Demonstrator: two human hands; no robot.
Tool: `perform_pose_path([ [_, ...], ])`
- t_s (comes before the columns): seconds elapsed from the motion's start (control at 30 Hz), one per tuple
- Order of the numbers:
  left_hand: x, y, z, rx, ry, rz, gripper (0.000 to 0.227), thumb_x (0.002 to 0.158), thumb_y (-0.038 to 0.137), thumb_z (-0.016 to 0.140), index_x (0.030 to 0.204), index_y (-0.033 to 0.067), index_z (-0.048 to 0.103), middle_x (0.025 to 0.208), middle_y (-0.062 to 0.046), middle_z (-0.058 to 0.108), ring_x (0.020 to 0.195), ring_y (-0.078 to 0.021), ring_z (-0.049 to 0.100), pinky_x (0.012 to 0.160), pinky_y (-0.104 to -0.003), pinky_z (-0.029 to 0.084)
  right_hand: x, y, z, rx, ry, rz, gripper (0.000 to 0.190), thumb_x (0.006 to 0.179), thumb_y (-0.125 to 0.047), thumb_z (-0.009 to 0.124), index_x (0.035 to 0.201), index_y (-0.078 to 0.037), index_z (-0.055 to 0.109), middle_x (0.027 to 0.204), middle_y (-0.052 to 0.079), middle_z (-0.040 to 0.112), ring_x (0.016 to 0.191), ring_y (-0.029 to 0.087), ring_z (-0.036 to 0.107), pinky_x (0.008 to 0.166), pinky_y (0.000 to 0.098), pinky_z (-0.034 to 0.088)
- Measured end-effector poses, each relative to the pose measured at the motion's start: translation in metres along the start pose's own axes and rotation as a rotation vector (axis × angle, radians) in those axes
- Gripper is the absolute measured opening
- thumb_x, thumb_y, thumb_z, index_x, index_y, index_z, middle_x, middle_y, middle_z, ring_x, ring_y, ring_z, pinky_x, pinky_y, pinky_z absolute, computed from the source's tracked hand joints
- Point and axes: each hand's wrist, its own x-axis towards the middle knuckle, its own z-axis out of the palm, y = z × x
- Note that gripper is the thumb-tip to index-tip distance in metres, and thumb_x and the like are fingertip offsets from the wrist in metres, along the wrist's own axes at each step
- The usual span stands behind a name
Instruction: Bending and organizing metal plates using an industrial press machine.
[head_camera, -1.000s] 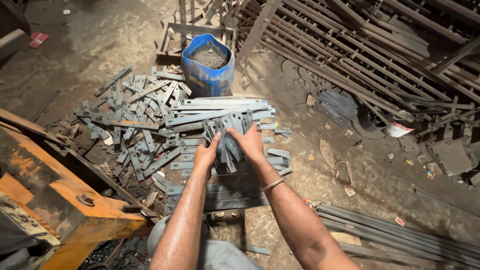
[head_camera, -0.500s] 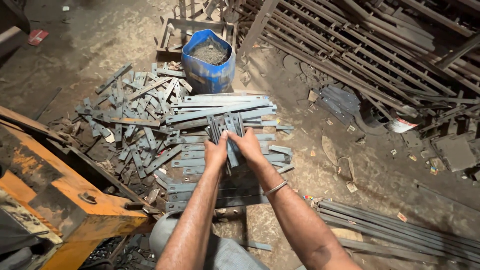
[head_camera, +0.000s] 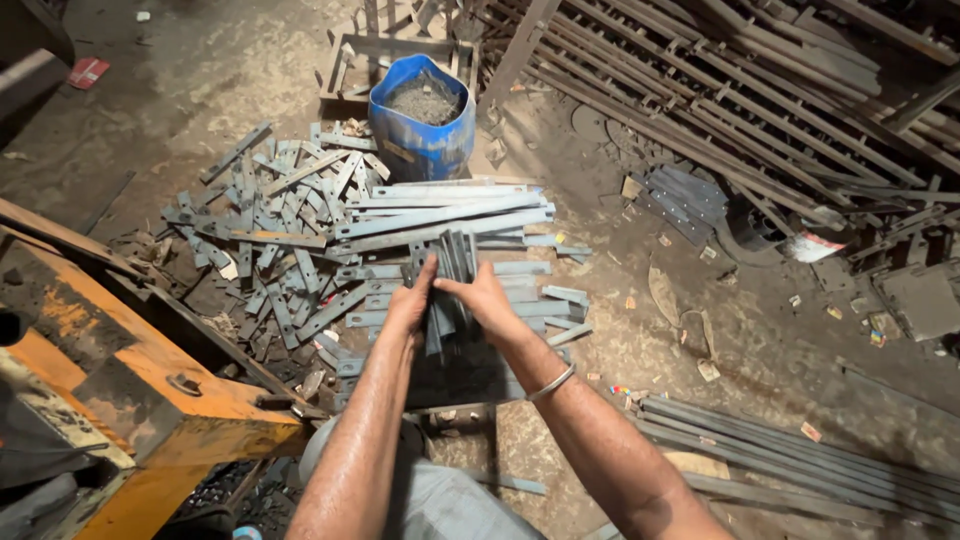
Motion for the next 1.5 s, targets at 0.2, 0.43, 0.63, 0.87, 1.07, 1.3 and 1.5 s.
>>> perform_pose_path([
  [0.2, -0.013, -0.003, 0.010, 0.198, 0.151, 0.024, 0.093, 0.075, 0.074, 0.071, 0.122, -0.0064, 0.065, 0.115, -0.021, 0.074, 0.102, -0.0283, 0.072, 0.086, -0.041, 0.057, -0.019, -0.023, -0.007, 0.338, -0.193, 0.241, 0.053, 0.081, -0.020, 0.083, 0.123, -0.002, 0.054, 0.107, 0.010, 0.070, 0.092, 0.017, 0.069, 0.079, 0.0345, 0.059],
  [0.43, -0.021, 0.011, 0.038, 0.611, 0.085, 0.054, 0.105, 0.087, 0.078, 0.053, 0.129, -0.0186, 0.059, 0.123, -0.035, 0.068, 0.118, -0.0402, 0.070, 0.098, -0.045, 0.054, -0.032, 0.004, -0.025, 0.599, -0.207, 0.277, 0.049, 0.089, -0.023, 0.081, 0.129, -0.004, 0.060, 0.107, 0.007, 0.070, 0.092, 0.017, 0.068, 0.077, 0.0341, 0.057],
  [0.63, -0.117, 0.056, 0.089, 1.024, -0.023, 0.074, 0.116, 0.088, 0.074, 0.041, 0.163, -0.0058, 0.004, 0.127, -0.041, 0.064, 0.121, -0.0515, 0.064, 0.105, -0.051, 0.049, -0.082, 0.015, -0.042, 0.877, -0.292, 0.309, 0.053, 0.103, -0.036, 0.075, 0.138, 0.001, 0.060, 0.116, 0.013, 0.070, 0.096, 0.022, 0.068, 0.075, 0.0349, 0.053],
  [0.87, -0.204, 0.077, 0.143, 1.495, -0.106, 0.222, 0.113, 0.090, 0.078, 0.047, 0.164, 0.0057, 0.002, 0.160, -0.042, 0.014, 0.133, -0.0677, 0.037, 0.103, -0.066, 0.045, -0.125, -0.029, -0.041, 1.275, -0.397, 0.204, 0.077, 0.097, -0.056, 0.059, 0.159, -0.018, 0.032, 0.152, 0.010, 0.053, 0.130, 0.029, 0.057, 0.108, 0.0443, 0.049],
  [1.07, -0.220, 0.035, 0.146, 1.337, -0.131, 0.266, 0.108, 0.089, 0.071, 0.054, 0.161, 0.0027, 0.009, 0.165, -0.033, 0.009, 0.149, -0.0585, 0.015, 0.109, -0.077, 0.025, -0.123, 0.085, -0.071, 1.392, -0.359, 0.227, 0.084, 0.101, -0.059, 0.054, 0.166, -0.014, 0.025, 0.167, 0.005, 0.036, 0.144, 0.026, 0.043, 0.121, 0.0445, 0.038],
  [1.3, -0.242, 0.000, 0.161, 1.328, -0.157, 0.435, 0.110, 0.090, 0.066, 0.060, 0.160, -0.0023, 0.009, 0.166, -0.032, -0.001, 0.153, -0.0524, -0.002, 0.110, -0.079, 0.008, -0.158, 0.071, -0.104, 0.989, -0.236, 0.233, 0.087, 0.099, -0.064, 0.051, 0.164, -0.012, 0.028, 0.171, 0.002, 0.029, 0.155, 0.020, 0.030, 0.130, 0.0341, 0.017],
  [1.5, -0.245, -0.003, 0.181, 1.310, -0.213, 0.427, 0.114, 0.087, 0.067, 0.062, 0.158, -0.0042, 0.008, 0.169, -0.023, 0.003, 0.156, -0.0431, 0.000, 0.112, -0.077, 0.008, -0.161, 0.078, -0.119, 1.266, -0.315, 0.097, 0.081, 0.103, -0.050, 0.054, 0.167, -0.008, 0.028, 0.174, 0.001, 0.027, 0.157, 0.019, 0.027, 0.133, 0.0321, 0.013],
])
